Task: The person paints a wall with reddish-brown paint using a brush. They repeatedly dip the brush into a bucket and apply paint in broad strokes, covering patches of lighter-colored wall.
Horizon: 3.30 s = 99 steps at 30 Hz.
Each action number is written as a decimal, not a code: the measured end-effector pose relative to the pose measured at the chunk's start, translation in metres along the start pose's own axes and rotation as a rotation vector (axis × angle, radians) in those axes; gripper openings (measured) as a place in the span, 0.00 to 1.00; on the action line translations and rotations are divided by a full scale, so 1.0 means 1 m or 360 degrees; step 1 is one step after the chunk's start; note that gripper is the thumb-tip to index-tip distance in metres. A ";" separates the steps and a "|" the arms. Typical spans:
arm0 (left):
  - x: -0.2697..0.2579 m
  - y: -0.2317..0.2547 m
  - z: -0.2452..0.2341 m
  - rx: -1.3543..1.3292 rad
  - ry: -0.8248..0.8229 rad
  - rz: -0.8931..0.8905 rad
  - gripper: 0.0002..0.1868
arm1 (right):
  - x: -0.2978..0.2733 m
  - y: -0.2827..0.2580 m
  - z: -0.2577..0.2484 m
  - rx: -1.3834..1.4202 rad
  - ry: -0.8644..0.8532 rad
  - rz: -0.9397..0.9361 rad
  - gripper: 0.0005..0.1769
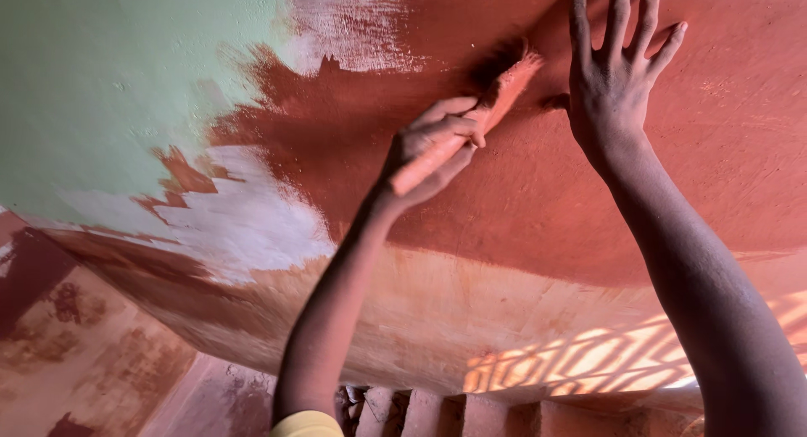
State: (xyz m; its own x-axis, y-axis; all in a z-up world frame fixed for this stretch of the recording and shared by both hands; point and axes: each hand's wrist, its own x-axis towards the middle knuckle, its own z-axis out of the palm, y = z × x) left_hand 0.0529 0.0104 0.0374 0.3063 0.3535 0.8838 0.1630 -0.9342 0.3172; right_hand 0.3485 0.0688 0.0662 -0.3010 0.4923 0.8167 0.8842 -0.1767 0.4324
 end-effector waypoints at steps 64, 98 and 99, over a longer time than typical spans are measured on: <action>0.069 0.004 -0.034 0.0462 -0.0570 0.0578 0.07 | 0.007 0.020 -0.018 0.0280 -0.0171 0.0104 0.71; 0.083 0.003 -0.020 0.0233 0.0281 0.0684 0.11 | 0.000 0.018 -0.038 0.0334 -0.0233 0.0031 0.79; 0.079 0.006 -0.008 0.0221 0.0187 0.0680 0.11 | -0.002 0.019 -0.037 0.0325 -0.0221 0.0021 0.78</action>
State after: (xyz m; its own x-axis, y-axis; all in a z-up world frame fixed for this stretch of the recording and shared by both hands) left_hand 0.0707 0.0328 0.1121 0.2662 -0.0768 0.9609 0.1720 -0.9770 -0.1258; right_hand 0.3531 0.0324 0.0868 -0.2498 0.6059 0.7554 0.9458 -0.0148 0.3245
